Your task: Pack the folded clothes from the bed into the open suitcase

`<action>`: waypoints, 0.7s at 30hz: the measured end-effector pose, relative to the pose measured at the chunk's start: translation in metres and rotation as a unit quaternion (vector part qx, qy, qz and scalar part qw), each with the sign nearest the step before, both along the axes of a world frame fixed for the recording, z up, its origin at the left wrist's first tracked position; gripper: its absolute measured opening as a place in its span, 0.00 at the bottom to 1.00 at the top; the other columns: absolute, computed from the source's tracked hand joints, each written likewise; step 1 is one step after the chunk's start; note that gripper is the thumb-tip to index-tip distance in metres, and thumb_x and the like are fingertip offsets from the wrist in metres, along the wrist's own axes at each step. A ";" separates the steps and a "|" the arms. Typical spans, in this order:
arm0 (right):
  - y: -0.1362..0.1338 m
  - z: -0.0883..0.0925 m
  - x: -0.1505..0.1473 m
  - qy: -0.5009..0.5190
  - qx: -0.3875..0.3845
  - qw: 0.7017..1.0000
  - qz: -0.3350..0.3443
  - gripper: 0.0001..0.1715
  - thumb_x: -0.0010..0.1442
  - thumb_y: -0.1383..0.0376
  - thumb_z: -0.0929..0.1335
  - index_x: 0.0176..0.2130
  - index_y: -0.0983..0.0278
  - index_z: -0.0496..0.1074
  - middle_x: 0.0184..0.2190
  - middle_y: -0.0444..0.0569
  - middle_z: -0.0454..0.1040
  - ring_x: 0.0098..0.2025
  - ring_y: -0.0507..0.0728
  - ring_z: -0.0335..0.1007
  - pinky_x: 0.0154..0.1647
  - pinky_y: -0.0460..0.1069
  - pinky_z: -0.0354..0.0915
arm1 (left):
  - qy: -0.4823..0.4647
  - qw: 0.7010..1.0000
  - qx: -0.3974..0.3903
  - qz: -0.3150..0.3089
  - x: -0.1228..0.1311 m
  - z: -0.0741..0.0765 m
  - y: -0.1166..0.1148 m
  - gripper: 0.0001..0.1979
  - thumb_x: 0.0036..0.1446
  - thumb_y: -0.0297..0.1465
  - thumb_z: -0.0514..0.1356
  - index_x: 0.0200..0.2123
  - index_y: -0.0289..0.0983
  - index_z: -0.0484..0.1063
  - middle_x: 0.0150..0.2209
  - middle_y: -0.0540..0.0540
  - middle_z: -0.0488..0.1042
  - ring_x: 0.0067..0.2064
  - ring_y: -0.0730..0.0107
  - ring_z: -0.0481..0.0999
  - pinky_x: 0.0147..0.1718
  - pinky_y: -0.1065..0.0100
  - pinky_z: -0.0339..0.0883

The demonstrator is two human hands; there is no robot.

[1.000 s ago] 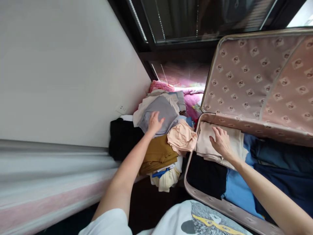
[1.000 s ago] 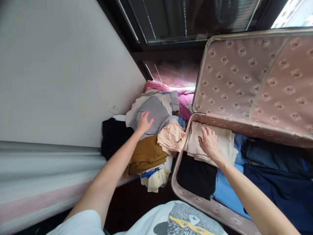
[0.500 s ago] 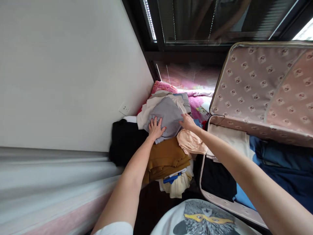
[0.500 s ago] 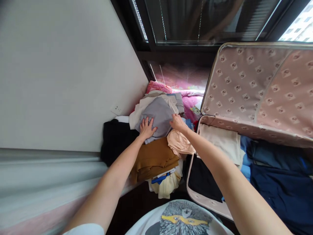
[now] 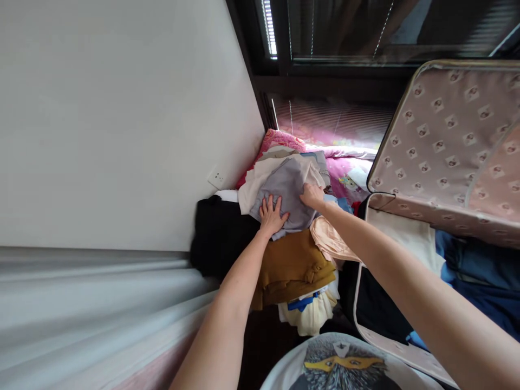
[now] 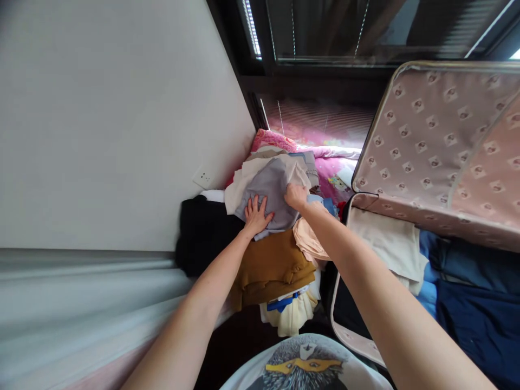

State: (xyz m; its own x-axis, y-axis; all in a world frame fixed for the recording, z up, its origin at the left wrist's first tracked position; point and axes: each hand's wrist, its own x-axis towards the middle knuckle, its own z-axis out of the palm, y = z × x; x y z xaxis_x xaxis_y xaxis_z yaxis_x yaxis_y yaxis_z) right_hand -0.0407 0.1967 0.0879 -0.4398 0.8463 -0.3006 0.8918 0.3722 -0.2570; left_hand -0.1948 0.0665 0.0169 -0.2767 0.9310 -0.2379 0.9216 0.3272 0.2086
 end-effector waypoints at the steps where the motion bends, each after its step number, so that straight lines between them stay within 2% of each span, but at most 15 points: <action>1: -0.006 0.003 -0.004 0.004 0.022 1.000 0.010 0.20 0.72 0.66 0.60 0.57 0.73 0.70 0.49 0.65 0.76 0.56 0.64 0.70 0.60 0.59 0.56 | -0.002 1.000 0.000 0.002 0.000 0.000 0.000 0.41 0.67 0.50 0.52 0.77 0.43 0.44 0.78 0.40 0.32 0.77 0.39 0.33 0.71 0.41 0.39; 3: -0.020 0.007 -0.010 0.011 0.081 0.996 0.028 0.24 0.71 0.70 0.58 0.62 0.70 0.68 0.54 0.66 0.73 0.59 0.66 0.66 0.60 0.61 0.56 | -0.002 1.000 0.001 0.008 0.001 0.001 0.000 0.41 0.67 0.50 0.53 0.77 0.44 0.43 0.78 0.41 0.32 0.77 0.40 0.33 0.71 0.41 0.39; 6: -0.032 0.006 -0.011 0.010 0.155 0.986 0.053 0.30 0.69 0.71 0.57 0.66 0.68 0.65 0.60 0.68 0.68 0.60 0.71 0.63 0.56 0.64 0.60 | 0.002 1.000 0.001 0.013 0.002 0.002 0.000 0.41 0.67 0.50 0.53 0.77 0.45 0.44 0.78 0.41 0.33 0.77 0.40 0.33 0.71 0.42 0.40; 10: -0.029 0.003 -0.004 0.012 0.181 0.980 0.084 0.33 0.69 0.71 0.55 0.69 0.68 0.62 0.66 0.68 0.62 0.60 0.72 0.62 0.56 0.64 0.60 | 0.009 1.000 -0.001 0.010 0.003 0.001 0.000 0.41 0.67 0.50 0.53 0.77 0.44 0.44 0.78 0.41 0.34 0.77 0.39 0.34 0.71 0.41 0.41; 12: -0.024 0.004 -0.002 0.014 0.185 0.979 0.088 0.32 0.69 0.72 0.52 0.67 0.70 0.63 0.65 0.68 0.63 0.60 0.71 0.62 0.56 0.63 0.59 | 0.014 1.000 -0.003 0.010 0.003 0.001 0.000 0.42 0.67 0.50 0.53 0.77 0.44 0.44 0.78 0.41 0.33 0.77 0.39 0.34 0.71 0.41 0.41; 14: -0.020 0.006 -0.002 0.010 0.165 0.983 0.082 0.30 0.70 0.72 0.51 0.64 0.72 0.66 0.60 0.69 0.69 0.59 0.69 0.64 0.58 0.61 0.58 | 0.018 1.000 -0.006 0.011 0.003 0.000 0.001 0.42 0.67 0.50 0.53 0.77 0.43 0.44 0.78 0.41 0.33 0.77 0.39 0.34 0.71 0.40 0.40; 17: -0.013 0.007 -0.003 -0.006 0.099 0.994 0.050 0.24 0.73 0.67 0.56 0.59 0.76 0.68 0.50 0.68 0.75 0.57 0.65 0.69 0.61 0.58 0.57 | 0.020 1.000 -0.011 0.012 0.002 0.001 0.001 0.41 0.67 0.50 0.53 0.77 0.44 0.44 0.78 0.41 0.33 0.77 0.39 0.34 0.71 0.41 0.40; 21: -0.002 0.006 -0.004 -0.032 -0.037 0.999 -0.022 0.26 0.70 0.58 0.63 0.57 0.74 0.70 0.51 0.66 0.76 0.55 0.65 0.73 0.56 0.56 0.63 | 0.021 1.000 -0.007 0.011 0.005 0.001 0.000 0.41 0.67 0.49 0.54 0.77 0.44 0.44 0.78 0.41 0.33 0.77 0.40 0.34 0.71 0.42 0.40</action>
State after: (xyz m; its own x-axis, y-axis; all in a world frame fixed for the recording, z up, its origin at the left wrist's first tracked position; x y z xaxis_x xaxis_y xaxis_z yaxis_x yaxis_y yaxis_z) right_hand -0.0442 0.1944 0.0936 -0.3798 0.8387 -0.3904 0.9228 0.3135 -0.2241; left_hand -0.1903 0.0666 0.0181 -0.3072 0.9211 -0.2393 0.9221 0.3503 0.1645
